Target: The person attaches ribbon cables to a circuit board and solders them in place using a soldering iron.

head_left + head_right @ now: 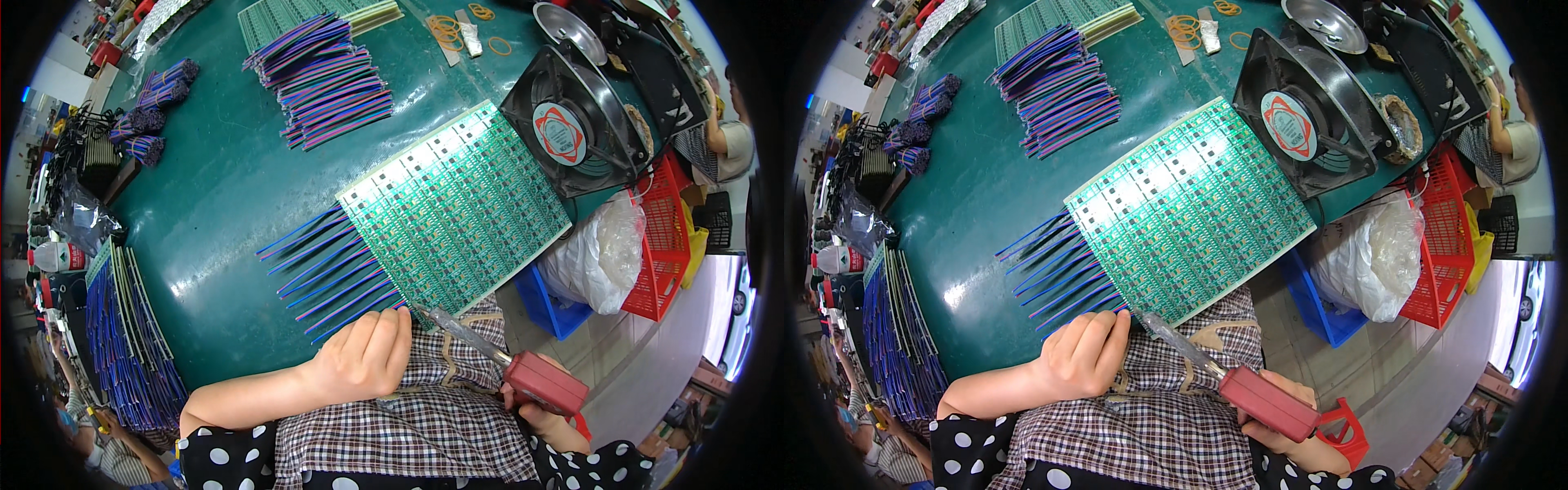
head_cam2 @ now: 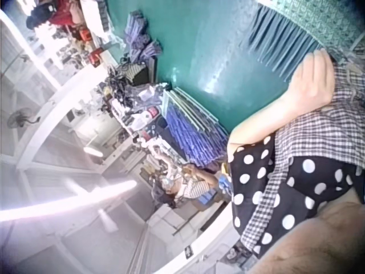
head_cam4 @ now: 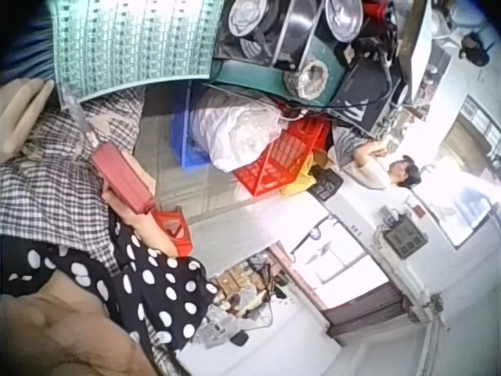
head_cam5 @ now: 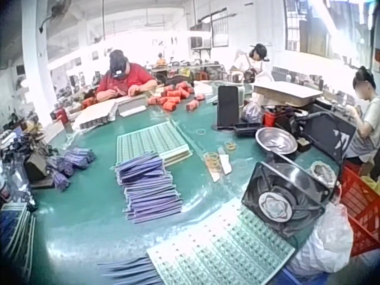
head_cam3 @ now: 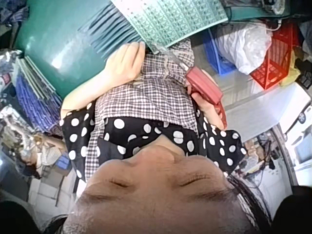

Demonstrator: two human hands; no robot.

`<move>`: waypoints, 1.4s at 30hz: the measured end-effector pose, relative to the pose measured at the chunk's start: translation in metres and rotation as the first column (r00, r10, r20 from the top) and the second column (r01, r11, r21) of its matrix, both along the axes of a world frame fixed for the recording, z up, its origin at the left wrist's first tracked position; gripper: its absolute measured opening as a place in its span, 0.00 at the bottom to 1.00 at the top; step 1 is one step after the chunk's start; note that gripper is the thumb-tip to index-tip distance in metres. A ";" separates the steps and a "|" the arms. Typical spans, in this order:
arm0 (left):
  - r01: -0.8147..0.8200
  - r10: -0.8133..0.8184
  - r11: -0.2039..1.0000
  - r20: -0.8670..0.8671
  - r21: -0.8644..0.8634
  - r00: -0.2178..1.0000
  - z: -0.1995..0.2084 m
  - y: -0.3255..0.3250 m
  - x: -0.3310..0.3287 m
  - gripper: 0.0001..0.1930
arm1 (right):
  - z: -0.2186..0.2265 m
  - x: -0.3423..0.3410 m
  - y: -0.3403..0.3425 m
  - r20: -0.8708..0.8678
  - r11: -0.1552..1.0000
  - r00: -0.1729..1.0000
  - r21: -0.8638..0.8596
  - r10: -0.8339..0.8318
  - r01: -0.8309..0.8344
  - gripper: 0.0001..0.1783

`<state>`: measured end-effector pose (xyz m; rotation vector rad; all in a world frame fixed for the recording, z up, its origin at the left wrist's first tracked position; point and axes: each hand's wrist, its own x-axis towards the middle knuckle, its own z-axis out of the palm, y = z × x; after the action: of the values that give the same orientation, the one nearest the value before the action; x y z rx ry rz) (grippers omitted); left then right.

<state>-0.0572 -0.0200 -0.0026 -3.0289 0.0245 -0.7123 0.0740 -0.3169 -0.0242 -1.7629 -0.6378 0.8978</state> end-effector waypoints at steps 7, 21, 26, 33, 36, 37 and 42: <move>0.004 -0.002 0.998 -0.022 0.060 1.000 0.001 0.000 0.001 0.11 | 0.003 0.004 0.006 -0.042 0.999 0.998 0.020 0.043 -0.042 0.43; 0.059 -0.049 0.989 -0.075 0.137 0.996 0.005 0.000 0.003 0.10 | 0.013 -0.003 0.006 -0.184 0.997 0.980 -0.013 -0.076 0.075 0.40; 0.069 -0.059 0.985 -0.070 0.161 0.996 0.004 0.001 0.003 0.11 | 0.005 0.007 0.000 -0.044 0.997 0.996 -0.003 0.082 -0.083 0.42; 0.102 -0.089 0.976 -0.079 0.194 0.993 0.006 0.003 0.004 0.11 | 0.008 0.006 0.000 -0.023 0.996 0.995 -0.008 0.093 -0.093 0.43; 0.089 -0.078 0.974 -0.062 0.209 0.995 0.004 0.001 0.003 0.12 | 0.013 0.001 0.005 -0.177 0.997 0.984 0.067 -0.031 0.043 0.43; 0.088 -0.077 0.974 -0.062 0.208 0.995 0.003 0.001 0.001 0.12 | 0.013 0.001 0.004 -0.178 0.997 0.984 0.067 -0.030 0.042 0.43; 0.096 -0.084 0.974 -0.069 0.206 0.994 0.003 0.000 0.002 0.13 | 0.005 0.004 0.002 -0.015 0.998 0.998 0.025 0.065 -0.065 0.42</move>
<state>-0.0556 -0.0198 0.0002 -2.8606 0.2248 -0.5829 0.0779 -0.3154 -0.0194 -1.7202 -0.6964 0.9442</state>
